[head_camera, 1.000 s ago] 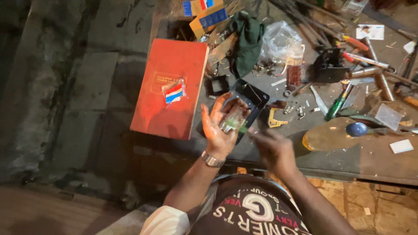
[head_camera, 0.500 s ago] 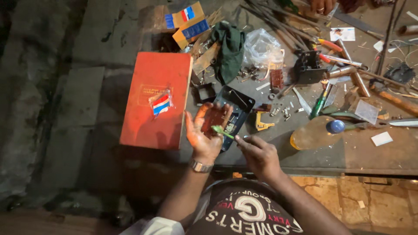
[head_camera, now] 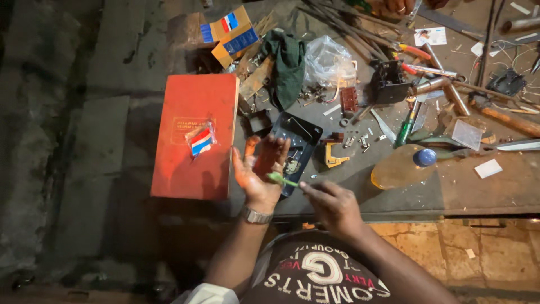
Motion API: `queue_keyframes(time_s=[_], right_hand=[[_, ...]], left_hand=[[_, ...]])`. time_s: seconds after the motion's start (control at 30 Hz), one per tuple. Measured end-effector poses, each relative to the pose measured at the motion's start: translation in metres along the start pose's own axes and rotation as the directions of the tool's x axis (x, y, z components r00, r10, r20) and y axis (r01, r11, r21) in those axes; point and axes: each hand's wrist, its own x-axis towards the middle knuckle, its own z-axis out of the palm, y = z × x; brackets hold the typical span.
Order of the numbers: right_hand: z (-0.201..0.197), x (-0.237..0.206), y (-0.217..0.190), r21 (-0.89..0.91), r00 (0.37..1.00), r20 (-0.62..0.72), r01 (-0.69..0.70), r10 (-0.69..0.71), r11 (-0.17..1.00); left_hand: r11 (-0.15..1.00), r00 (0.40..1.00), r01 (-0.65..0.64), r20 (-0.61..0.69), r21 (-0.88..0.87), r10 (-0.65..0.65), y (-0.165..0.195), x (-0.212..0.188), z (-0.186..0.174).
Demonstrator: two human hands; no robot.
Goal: The person cleans a disassembled lock mechanism using a green-handled brush and a liquid from a plastic bottle. They repeatedly scrub the metal parts, pour liquid onto them, and wipe with a cloth while working at a cluttered bench.
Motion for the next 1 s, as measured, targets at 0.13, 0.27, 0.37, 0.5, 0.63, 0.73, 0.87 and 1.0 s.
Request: queue_keyframes(time_s=[0.13, 0.27, 0.37, 0.5, 0.63, 0.73, 0.87, 1.0], right_hand=[[-0.008, 0.002, 0.009, -0.049, 0.996, -0.082, -0.022, 0.018, 0.999], [-0.014, 0.001, 0.018, -0.092, 0.997, -0.079, -0.023, 0.016, 0.995], [-0.018, -0.005, 0.021, -0.043, 0.996, -0.091, -0.015, 0.011, 0.999], [-0.024, -0.010, 0.018, -0.031, 0.997, -0.076, -0.013, 0.011, 0.999], [-0.031, -0.013, 0.014, -0.018, 0.995, -0.087, -0.055, 0.053, 0.998], [-0.033, -0.013, 0.011, 0.021, 0.991, -0.037, -0.125, 0.125, 0.992], [-0.024, -0.008, 0.005, -0.058, 0.992, 0.124, 0.031, -0.024, 0.998], [-0.018, -0.003, 0.000, -0.086, 0.996, -0.014, -0.093, 0.092, 0.992]], left_hand=[[0.994, 0.997, 0.069, -0.033, 0.081, -0.067, -0.004, -0.006, -0.007], [0.989, 0.976, 0.132, -0.186, 0.072, -0.117, -0.007, -0.010, -0.017], [0.985, 0.975, 0.173, -0.140, -0.010, -0.172, -0.006, -0.012, -0.024], [0.977, 0.966, 0.213, -0.153, 0.013, -0.209, -0.005, -0.016, -0.024], [0.984, 0.980, 0.173, -0.109, 0.042, -0.168, -0.004, -0.017, -0.013], [0.941, 0.996, 0.090, -0.030, 0.327, -0.085, -0.013, -0.023, -0.005], [0.814, 0.992, -0.070, 0.124, 0.576, -0.002, -0.026, -0.031, 0.002], [0.743, 0.990, -0.131, 0.130, 0.656, 0.060, -0.026, -0.032, 0.011]])
